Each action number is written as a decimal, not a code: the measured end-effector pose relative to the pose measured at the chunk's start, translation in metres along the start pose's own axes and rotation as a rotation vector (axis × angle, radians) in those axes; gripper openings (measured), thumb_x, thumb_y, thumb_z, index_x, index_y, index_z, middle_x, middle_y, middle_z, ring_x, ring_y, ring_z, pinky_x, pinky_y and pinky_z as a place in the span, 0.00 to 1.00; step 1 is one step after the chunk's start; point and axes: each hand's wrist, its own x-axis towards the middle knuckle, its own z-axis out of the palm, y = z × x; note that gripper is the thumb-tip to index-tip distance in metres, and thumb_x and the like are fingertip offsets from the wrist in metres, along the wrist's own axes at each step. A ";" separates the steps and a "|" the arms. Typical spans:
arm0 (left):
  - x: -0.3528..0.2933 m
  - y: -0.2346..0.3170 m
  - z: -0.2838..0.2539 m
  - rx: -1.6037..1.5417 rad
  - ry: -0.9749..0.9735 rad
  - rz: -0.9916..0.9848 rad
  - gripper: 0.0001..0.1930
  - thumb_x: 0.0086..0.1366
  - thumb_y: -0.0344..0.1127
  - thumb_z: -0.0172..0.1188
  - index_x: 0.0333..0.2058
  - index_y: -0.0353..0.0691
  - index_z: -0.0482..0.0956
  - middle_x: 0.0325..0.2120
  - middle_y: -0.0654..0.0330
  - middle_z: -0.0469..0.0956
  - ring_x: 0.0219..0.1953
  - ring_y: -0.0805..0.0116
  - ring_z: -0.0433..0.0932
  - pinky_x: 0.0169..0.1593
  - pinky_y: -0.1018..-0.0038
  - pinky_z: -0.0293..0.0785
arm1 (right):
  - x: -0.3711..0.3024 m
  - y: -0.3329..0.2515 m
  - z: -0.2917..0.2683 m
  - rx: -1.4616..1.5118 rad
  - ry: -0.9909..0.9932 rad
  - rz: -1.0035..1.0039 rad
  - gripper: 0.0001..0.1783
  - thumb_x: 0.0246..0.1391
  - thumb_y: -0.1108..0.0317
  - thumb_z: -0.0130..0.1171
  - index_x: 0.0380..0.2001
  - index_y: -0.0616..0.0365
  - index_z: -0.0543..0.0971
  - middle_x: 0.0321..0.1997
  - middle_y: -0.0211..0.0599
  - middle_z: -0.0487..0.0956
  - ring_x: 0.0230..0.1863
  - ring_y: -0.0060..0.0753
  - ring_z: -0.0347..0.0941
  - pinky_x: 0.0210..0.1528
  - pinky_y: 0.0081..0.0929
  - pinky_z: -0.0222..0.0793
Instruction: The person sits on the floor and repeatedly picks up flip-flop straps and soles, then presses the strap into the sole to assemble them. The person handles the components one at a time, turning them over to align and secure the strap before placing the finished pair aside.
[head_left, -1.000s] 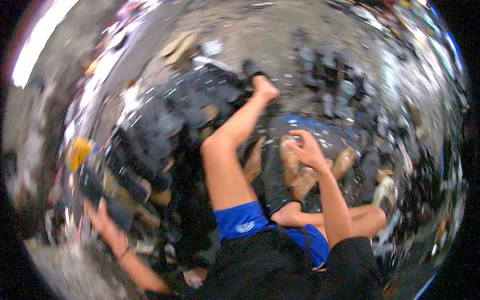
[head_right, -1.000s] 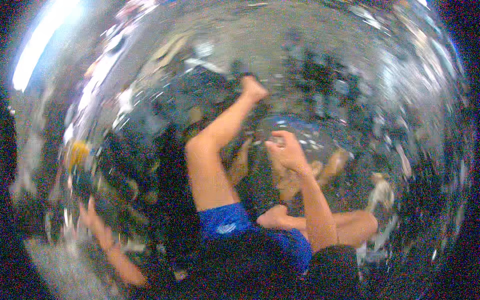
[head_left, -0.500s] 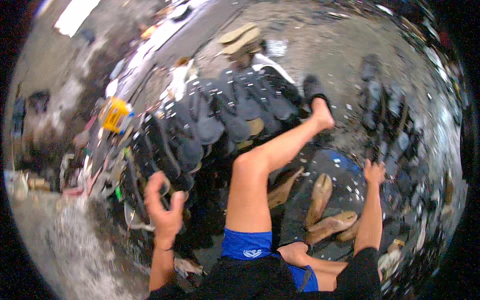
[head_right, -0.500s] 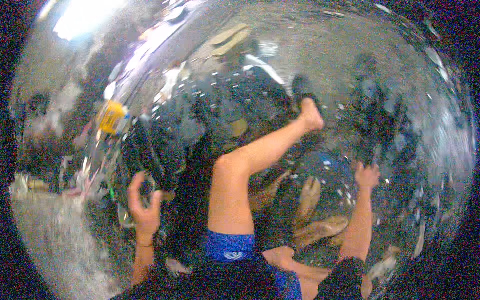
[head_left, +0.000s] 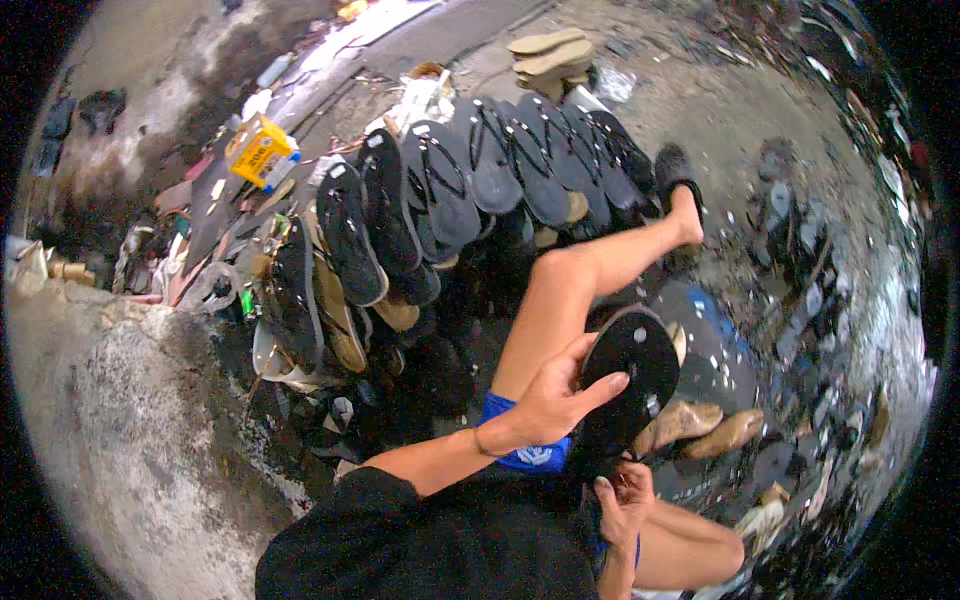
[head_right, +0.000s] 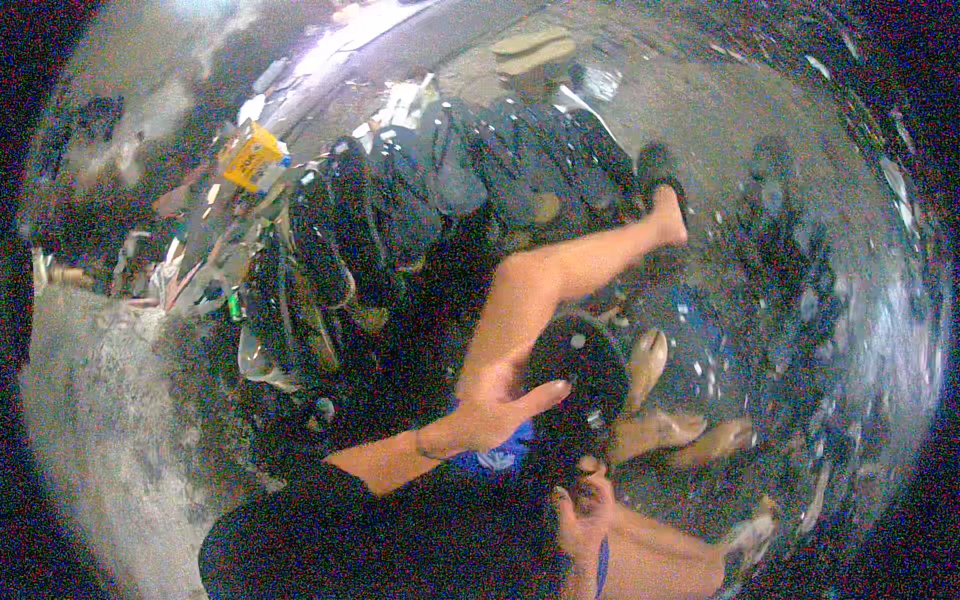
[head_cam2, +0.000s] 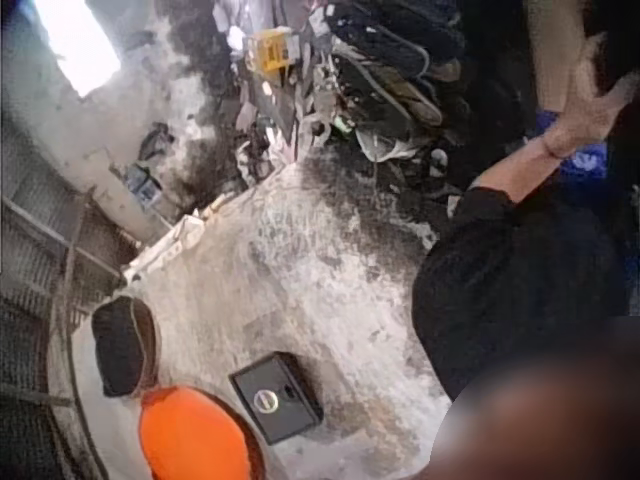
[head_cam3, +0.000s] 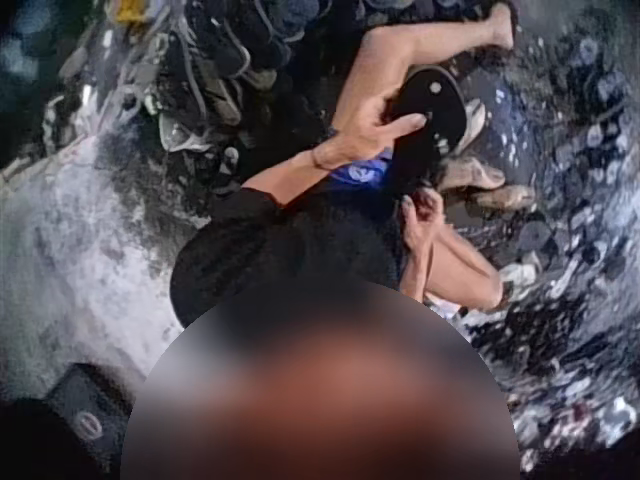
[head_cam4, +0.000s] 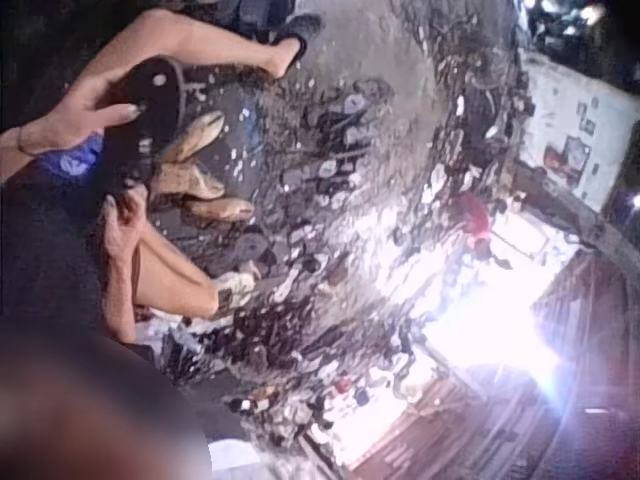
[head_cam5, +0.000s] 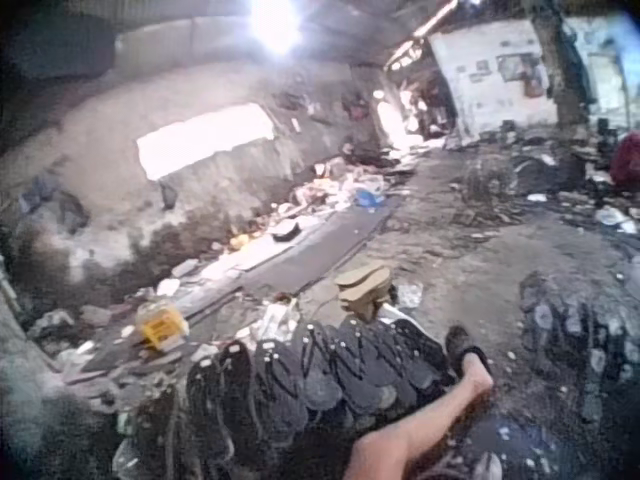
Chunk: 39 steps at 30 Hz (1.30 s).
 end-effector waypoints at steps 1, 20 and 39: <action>-0.020 0.009 -0.005 0.035 -0.047 -0.086 0.28 0.67 0.26 0.62 0.63 0.35 0.63 0.51 0.62 0.74 0.53 0.74 0.74 0.58 0.73 0.72 | -0.010 -0.017 0.005 -0.076 -0.034 -0.018 0.26 0.54 0.67 0.62 0.56 0.60 0.71 0.50 0.38 0.75 0.52 0.35 0.70 0.52 0.32 0.69; -0.107 0.032 -0.043 0.631 -0.745 0.152 0.24 0.53 0.27 0.68 0.51 0.35 0.79 0.49 0.51 0.81 0.50 0.51 0.81 0.56 0.60 0.77 | -0.041 -0.134 0.004 -0.651 -0.375 -0.463 0.37 0.36 0.73 0.63 0.58 0.50 0.78 0.59 0.45 0.76 0.50 0.46 0.79 0.50 0.39 0.77; -0.120 0.042 -0.036 0.877 -0.624 0.198 0.23 0.48 0.19 0.68 0.47 0.37 0.83 0.44 0.53 0.80 0.47 0.53 0.82 0.51 0.62 0.80 | -0.039 -0.093 0.022 -0.279 -0.483 -0.239 0.34 0.34 0.77 0.67 0.52 0.52 0.77 0.60 0.37 0.75 0.67 0.45 0.66 0.69 0.53 0.58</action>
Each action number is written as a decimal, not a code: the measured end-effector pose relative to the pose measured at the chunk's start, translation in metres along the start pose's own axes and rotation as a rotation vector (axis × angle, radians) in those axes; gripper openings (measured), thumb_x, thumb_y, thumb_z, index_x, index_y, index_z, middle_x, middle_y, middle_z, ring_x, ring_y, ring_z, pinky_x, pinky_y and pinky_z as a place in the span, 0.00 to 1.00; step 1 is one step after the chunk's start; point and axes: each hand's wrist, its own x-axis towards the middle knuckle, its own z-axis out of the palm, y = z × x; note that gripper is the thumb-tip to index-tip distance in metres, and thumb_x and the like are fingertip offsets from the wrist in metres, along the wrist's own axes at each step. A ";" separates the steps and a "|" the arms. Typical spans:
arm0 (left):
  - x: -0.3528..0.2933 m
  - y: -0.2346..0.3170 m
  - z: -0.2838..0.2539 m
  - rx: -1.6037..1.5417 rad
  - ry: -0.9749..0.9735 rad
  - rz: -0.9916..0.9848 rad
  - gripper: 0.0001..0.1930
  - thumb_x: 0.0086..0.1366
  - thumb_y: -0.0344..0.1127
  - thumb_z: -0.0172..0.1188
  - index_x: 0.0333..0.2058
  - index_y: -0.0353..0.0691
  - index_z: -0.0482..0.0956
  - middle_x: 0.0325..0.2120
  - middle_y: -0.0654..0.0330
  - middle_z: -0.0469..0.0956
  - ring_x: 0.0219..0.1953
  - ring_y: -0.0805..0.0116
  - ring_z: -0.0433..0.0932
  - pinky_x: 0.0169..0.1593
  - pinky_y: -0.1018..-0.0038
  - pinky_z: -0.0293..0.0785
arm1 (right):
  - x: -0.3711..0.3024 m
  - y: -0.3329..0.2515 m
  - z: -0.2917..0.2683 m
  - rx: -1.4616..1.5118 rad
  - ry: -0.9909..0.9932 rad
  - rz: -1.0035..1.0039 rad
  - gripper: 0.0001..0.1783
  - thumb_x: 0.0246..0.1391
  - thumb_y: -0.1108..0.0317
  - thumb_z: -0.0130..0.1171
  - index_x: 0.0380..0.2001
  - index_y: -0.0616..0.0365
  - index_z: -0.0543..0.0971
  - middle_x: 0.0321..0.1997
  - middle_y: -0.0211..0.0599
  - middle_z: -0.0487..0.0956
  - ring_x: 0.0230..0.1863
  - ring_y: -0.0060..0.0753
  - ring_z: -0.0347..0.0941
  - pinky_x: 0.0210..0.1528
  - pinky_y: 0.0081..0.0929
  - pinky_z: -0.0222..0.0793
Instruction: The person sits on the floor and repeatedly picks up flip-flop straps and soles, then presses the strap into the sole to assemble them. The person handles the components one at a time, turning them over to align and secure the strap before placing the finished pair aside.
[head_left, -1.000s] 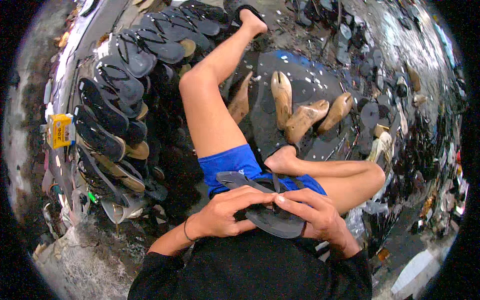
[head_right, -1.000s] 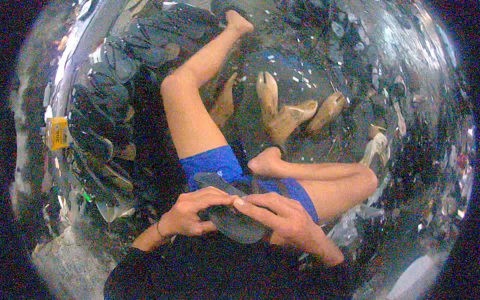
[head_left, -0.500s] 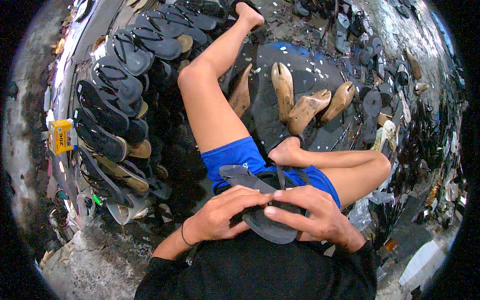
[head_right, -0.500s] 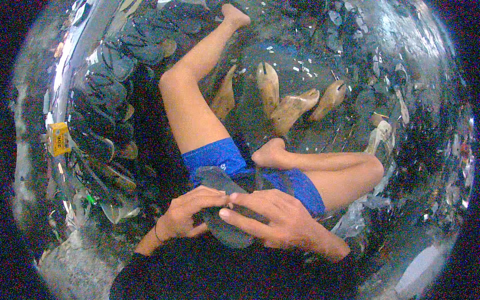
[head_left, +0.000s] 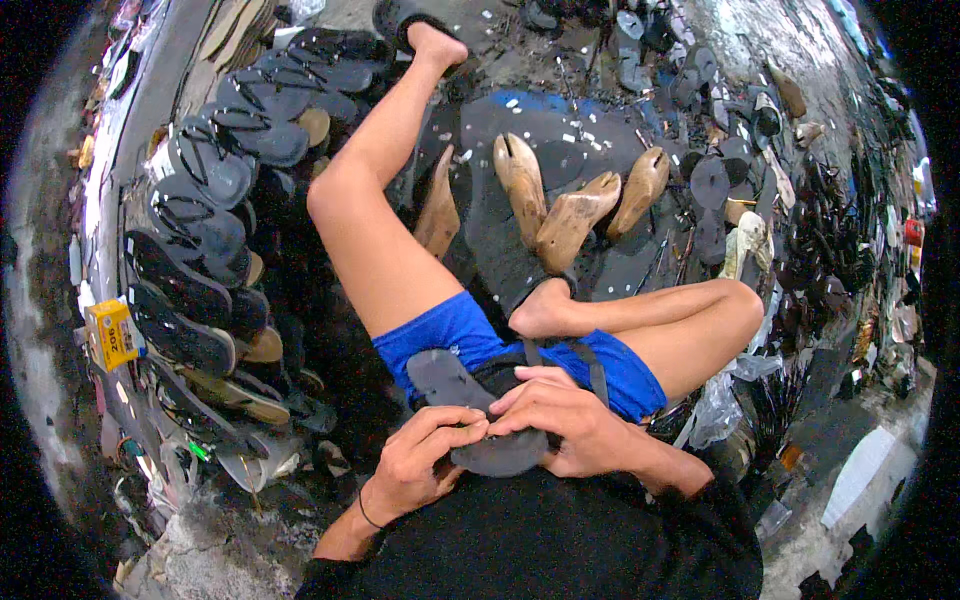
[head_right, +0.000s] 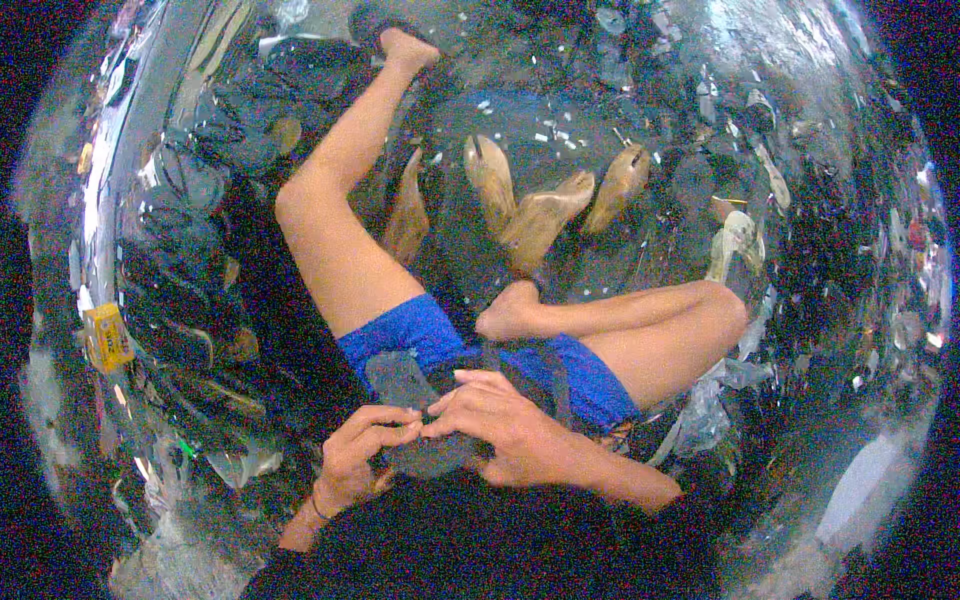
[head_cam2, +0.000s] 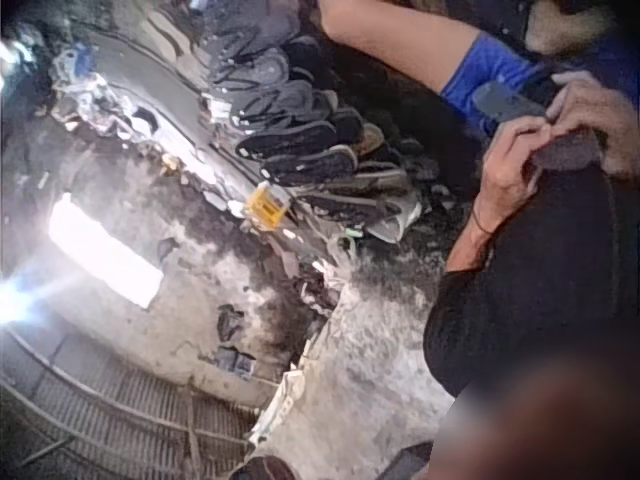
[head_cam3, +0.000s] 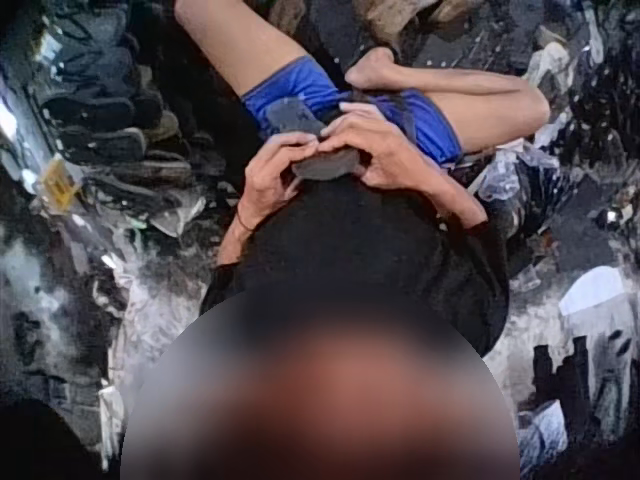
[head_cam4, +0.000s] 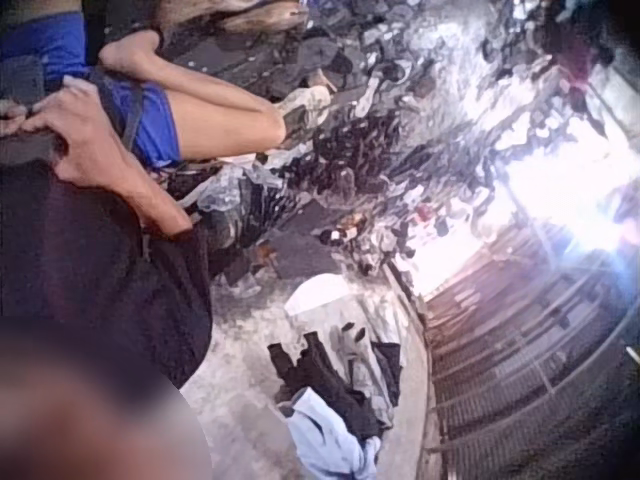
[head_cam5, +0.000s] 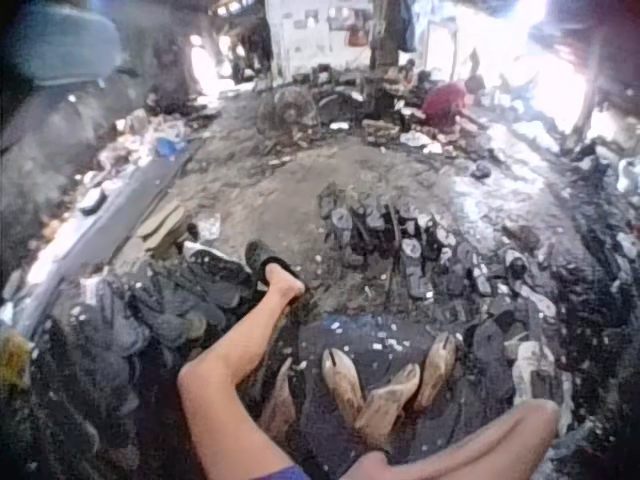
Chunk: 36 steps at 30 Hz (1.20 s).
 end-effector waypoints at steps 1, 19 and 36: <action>0.003 -0.001 0.000 0.009 0.004 0.028 0.23 0.47 0.18 0.69 0.46 0.36 0.83 0.43 0.53 0.81 0.46 0.53 0.83 0.50 0.64 0.81 | 0.005 0.009 -0.002 0.051 0.015 -0.002 0.33 0.36 0.76 0.67 0.53 0.52 0.77 0.61 0.38 0.75 0.68 0.45 0.65 0.70 0.52 0.57; 0.076 -0.095 0.042 -1.324 0.115 -0.400 0.29 0.62 0.26 0.63 0.61 0.31 0.65 0.56 0.50 0.75 0.49 0.58 0.81 0.53 0.62 0.80 | 0.005 0.327 -0.131 -0.612 1.415 1.207 0.53 0.47 0.49 0.70 0.67 0.68 0.58 0.61 0.66 0.69 0.65 0.61 0.62 0.70 0.53 0.54; 0.100 -0.158 0.050 -1.309 0.434 -0.400 0.37 0.72 0.61 0.45 0.64 0.33 0.62 0.59 0.52 0.71 0.53 0.62 0.77 0.52 0.60 0.79 | -0.028 0.000 -0.024 1.078 0.483 0.580 0.43 0.50 0.60 0.67 0.64 0.71 0.62 0.56 0.58 0.75 0.53 0.55 0.77 0.49 0.54 0.81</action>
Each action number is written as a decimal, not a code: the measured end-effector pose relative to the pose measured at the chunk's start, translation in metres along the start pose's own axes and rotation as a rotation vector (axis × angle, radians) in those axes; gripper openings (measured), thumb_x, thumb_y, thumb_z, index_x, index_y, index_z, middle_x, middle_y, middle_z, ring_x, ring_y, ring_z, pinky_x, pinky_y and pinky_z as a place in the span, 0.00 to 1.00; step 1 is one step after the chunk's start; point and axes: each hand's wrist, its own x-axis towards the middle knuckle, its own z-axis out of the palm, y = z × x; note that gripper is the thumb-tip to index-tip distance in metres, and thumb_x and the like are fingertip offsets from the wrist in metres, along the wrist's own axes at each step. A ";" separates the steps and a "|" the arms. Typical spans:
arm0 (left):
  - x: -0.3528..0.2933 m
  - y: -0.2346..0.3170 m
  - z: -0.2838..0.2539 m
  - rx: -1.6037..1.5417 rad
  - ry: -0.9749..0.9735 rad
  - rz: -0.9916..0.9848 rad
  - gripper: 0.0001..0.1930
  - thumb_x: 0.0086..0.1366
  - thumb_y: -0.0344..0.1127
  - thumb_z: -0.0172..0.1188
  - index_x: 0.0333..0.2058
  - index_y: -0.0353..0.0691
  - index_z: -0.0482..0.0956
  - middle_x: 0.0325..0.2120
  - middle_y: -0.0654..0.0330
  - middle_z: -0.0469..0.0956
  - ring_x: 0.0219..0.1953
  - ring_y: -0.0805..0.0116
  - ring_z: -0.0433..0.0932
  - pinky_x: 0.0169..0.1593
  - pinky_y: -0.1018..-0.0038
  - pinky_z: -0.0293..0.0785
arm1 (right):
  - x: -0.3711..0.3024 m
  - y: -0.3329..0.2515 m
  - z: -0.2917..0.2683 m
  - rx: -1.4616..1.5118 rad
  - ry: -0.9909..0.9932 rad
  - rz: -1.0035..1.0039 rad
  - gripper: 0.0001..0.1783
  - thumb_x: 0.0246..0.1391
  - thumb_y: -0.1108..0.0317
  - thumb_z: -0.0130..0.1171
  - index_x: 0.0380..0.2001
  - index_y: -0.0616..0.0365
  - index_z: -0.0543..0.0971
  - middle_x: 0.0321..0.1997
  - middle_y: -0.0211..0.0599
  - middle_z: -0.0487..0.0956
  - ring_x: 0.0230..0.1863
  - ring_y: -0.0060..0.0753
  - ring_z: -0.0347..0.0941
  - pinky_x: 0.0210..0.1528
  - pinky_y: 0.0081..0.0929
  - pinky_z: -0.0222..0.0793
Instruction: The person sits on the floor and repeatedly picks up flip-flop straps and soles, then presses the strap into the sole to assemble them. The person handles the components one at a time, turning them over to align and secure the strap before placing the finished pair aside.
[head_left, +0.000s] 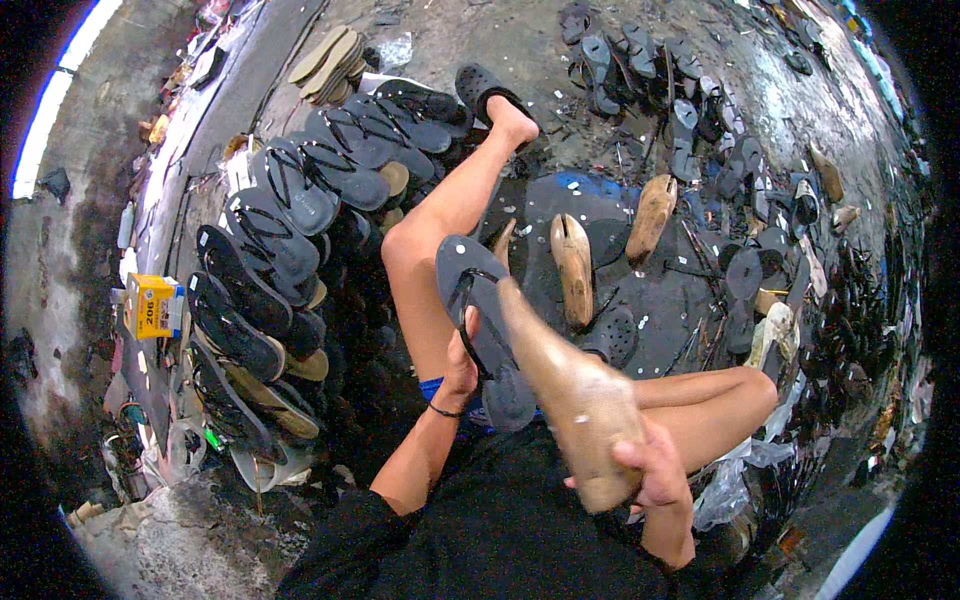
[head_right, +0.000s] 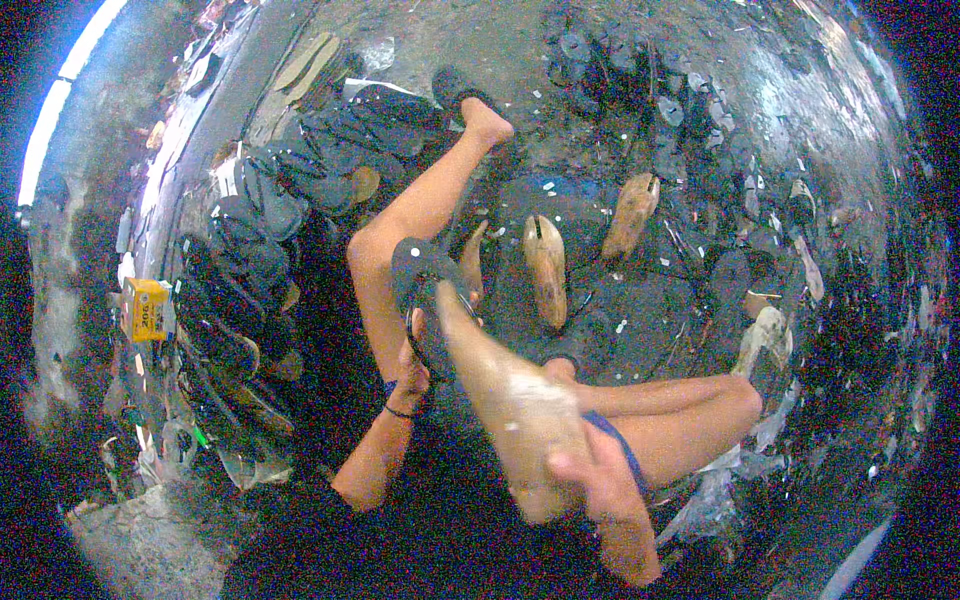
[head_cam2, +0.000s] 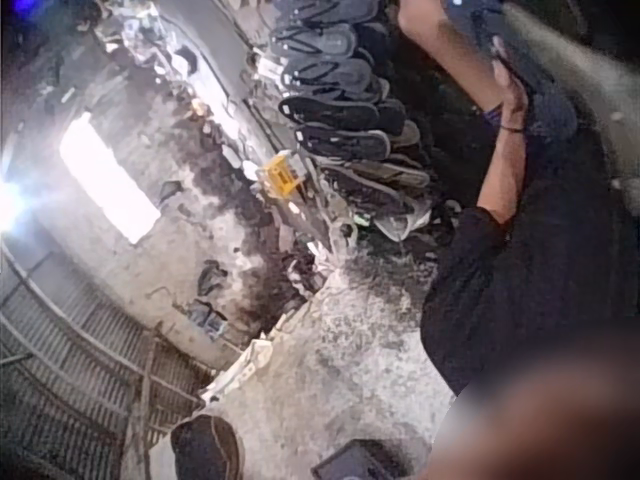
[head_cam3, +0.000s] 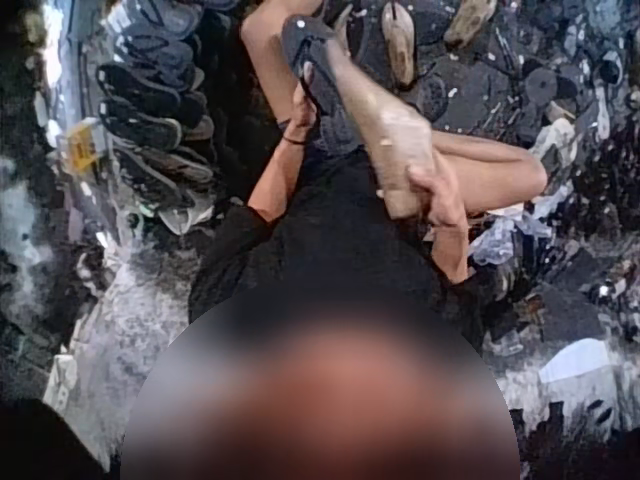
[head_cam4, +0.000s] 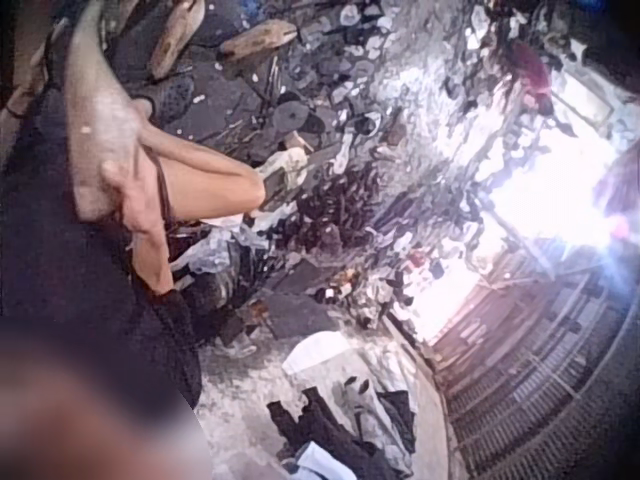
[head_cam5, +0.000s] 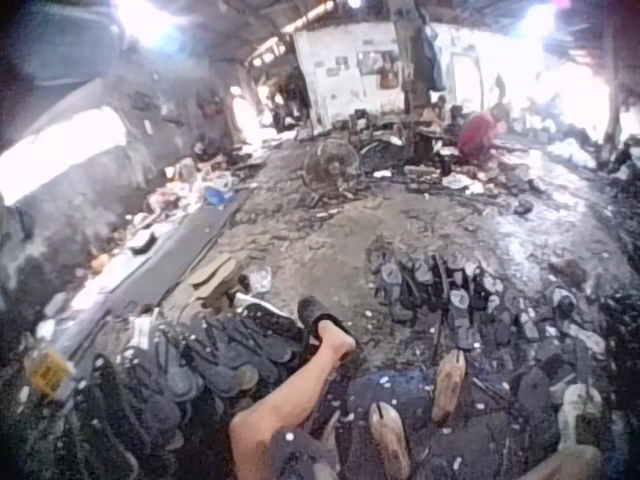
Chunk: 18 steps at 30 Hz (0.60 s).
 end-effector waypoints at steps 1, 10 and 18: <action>-0.005 -0.004 0.001 -0.011 -0.125 -0.012 0.37 0.73 0.63 0.42 0.65 0.34 0.62 0.59 0.51 0.72 0.53 0.61 0.77 0.52 0.61 0.79 | 0.002 0.003 0.012 -0.210 -0.005 -0.021 0.41 0.52 0.61 0.67 0.64 0.68 0.63 0.59 0.53 0.74 0.58 0.49 0.74 0.57 0.44 0.73; -0.026 -0.015 -0.007 -0.355 -0.098 0.034 0.52 0.64 0.80 0.28 0.68 0.39 0.59 0.62 0.46 0.69 0.51 0.53 0.78 0.54 0.60 0.78 | 0.044 0.034 0.089 -1.441 0.128 -0.459 0.38 0.54 0.61 0.65 0.62 0.73 0.64 0.59 0.64 0.72 0.57 0.62 0.73 0.60 0.43 0.70; -0.018 -0.027 -0.009 -0.409 -0.152 -0.017 0.52 0.64 0.80 0.29 0.67 0.38 0.59 0.60 0.45 0.71 0.52 0.56 0.78 0.56 0.62 0.76 | 0.084 0.042 0.090 -1.513 0.241 -0.605 0.39 0.52 0.61 0.66 0.61 0.73 0.65 0.57 0.62 0.74 0.55 0.59 0.75 0.54 0.43 0.74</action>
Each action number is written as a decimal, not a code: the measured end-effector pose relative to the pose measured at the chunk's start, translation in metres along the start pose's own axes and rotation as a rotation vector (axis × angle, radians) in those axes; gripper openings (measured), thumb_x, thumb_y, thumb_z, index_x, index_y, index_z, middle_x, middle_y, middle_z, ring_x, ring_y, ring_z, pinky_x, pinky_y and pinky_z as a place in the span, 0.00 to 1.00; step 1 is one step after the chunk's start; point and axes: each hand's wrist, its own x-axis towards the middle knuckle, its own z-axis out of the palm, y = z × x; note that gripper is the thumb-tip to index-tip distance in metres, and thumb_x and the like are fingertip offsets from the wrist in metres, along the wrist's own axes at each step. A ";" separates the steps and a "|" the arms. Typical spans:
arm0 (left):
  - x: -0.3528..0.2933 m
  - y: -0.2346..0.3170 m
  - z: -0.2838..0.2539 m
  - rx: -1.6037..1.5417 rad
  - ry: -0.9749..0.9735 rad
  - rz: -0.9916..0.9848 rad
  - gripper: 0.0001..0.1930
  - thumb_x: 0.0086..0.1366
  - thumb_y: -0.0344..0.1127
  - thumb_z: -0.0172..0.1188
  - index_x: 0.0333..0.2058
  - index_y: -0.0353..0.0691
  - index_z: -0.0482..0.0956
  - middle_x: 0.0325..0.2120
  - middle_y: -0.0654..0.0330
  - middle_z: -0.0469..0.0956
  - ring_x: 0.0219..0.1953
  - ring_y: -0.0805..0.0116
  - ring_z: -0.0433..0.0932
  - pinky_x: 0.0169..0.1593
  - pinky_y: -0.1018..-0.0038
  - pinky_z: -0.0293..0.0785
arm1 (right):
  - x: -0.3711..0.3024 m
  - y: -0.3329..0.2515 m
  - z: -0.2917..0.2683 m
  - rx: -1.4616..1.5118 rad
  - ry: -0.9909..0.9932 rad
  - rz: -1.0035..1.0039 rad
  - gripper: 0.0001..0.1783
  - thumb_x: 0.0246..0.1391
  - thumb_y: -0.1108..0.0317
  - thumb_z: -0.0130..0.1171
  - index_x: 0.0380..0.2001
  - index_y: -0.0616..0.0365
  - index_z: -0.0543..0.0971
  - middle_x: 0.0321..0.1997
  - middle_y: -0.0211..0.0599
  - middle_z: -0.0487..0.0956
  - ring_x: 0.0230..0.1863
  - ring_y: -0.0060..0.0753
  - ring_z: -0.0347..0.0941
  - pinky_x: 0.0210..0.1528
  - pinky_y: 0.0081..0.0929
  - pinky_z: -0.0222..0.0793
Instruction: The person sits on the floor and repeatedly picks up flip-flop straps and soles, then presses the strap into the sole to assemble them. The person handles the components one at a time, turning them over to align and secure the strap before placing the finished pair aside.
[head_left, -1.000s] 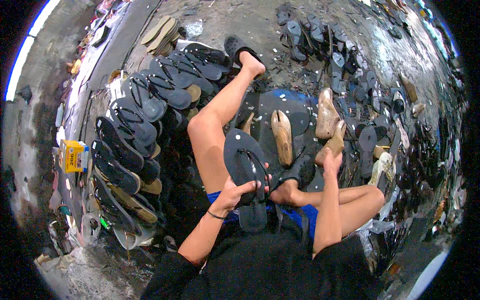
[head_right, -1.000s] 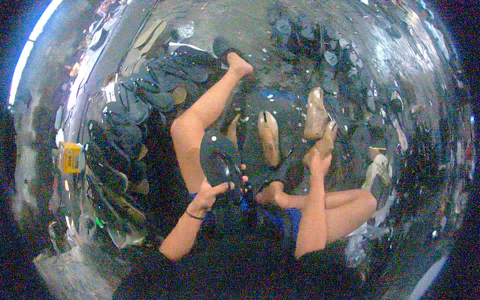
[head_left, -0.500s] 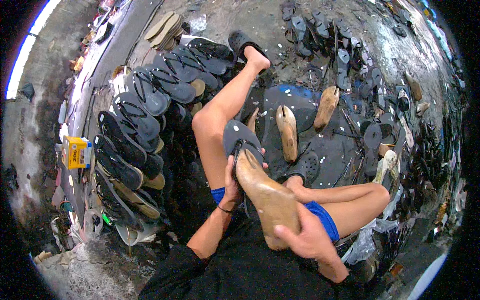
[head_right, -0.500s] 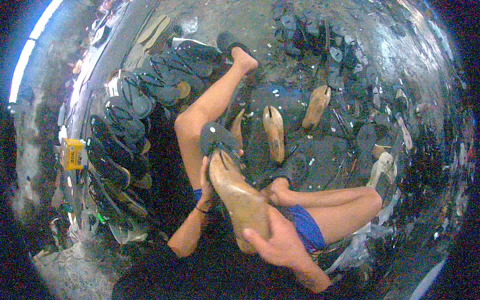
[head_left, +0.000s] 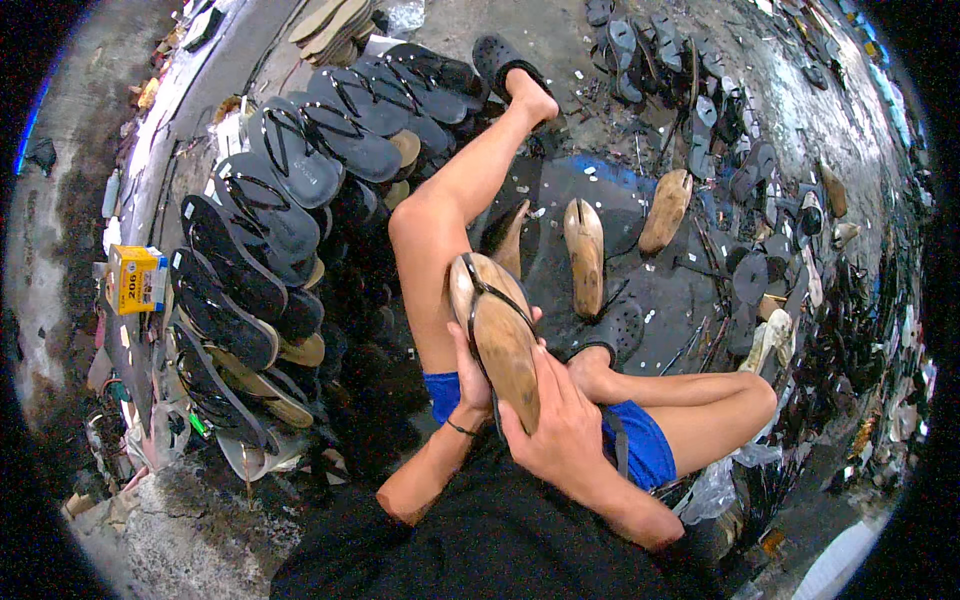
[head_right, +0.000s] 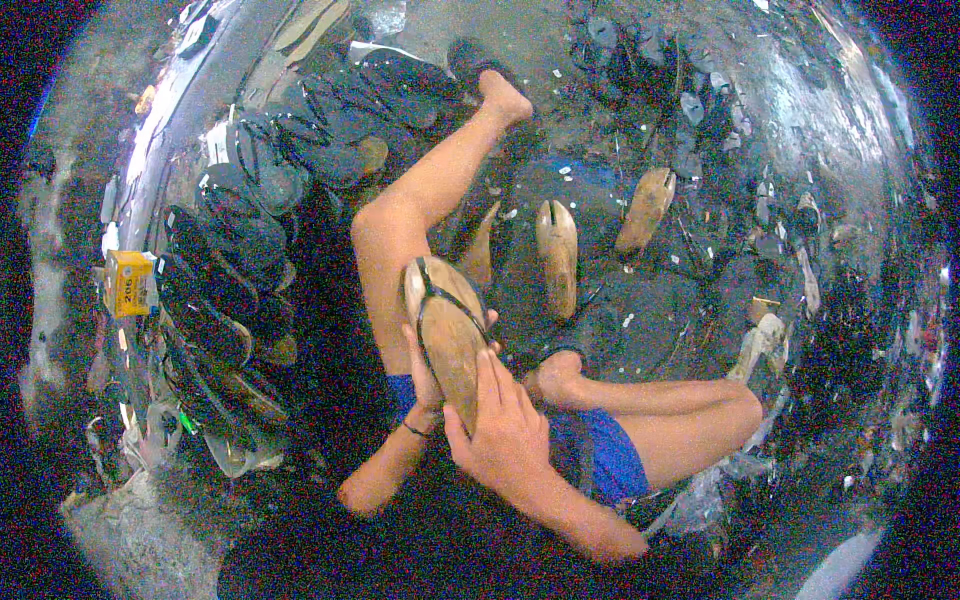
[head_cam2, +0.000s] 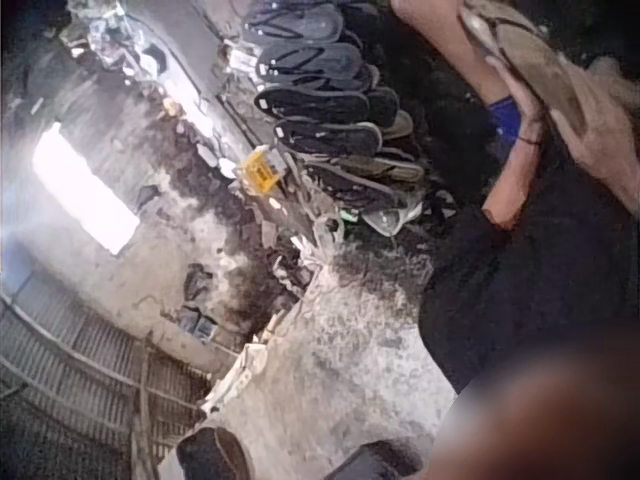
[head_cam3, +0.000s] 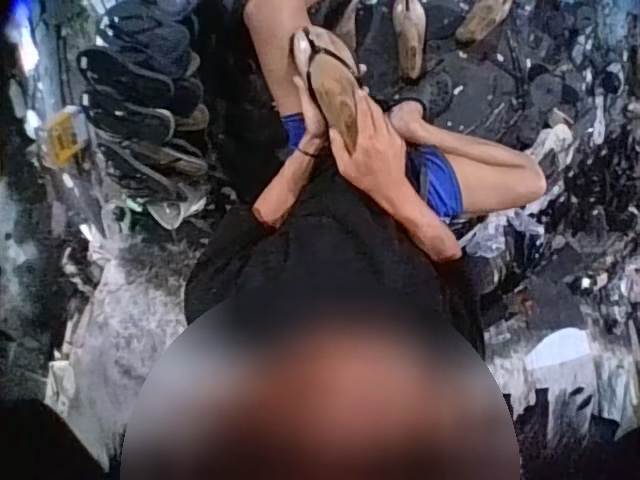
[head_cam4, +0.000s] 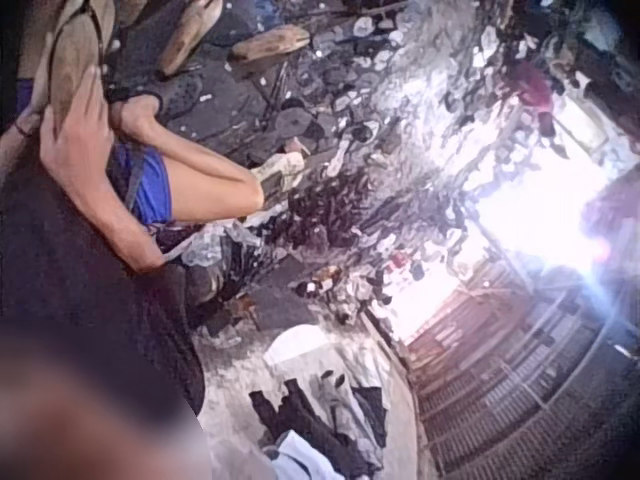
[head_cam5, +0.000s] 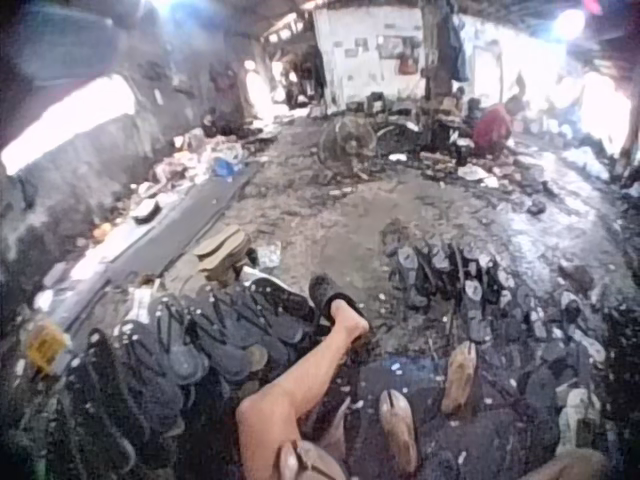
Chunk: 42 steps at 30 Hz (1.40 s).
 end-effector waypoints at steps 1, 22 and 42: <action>0.001 0.001 -0.001 0.039 0.065 0.008 0.51 0.64 0.80 0.30 0.67 0.37 0.59 0.60 0.46 0.71 0.52 0.57 0.78 0.56 0.63 0.76 | 0.008 0.000 0.012 0.024 0.060 0.017 0.39 0.51 0.61 0.65 0.61 0.73 0.65 0.57 0.61 0.74 0.54 0.59 0.76 0.53 0.44 0.75; -0.031 0.039 0.100 0.602 -0.224 -0.075 0.61 0.48 0.74 0.66 0.69 0.36 0.53 0.62 0.55 0.66 0.62 0.60 0.68 0.65 0.64 0.66 | 0.005 0.013 -0.066 0.339 0.297 -0.293 0.35 0.48 0.52 0.69 0.57 0.58 0.76 0.56 0.49 0.76 0.54 0.53 0.74 0.58 0.43 0.70; -0.135 0.045 0.077 0.483 -0.210 -0.155 0.67 0.35 0.70 0.78 0.66 0.32 0.58 0.58 0.52 0.71 0.62 0.59 0.70 0.64 0.64 0.69 | -0.098 0.028 -0.011 1.202 -0.186 0.342 0.15 0.73 0.58 0.43 0.41 0.58 0.74 0.33 0.21 0.70 0.37 0.17 0.62 0.42 0.23 0.64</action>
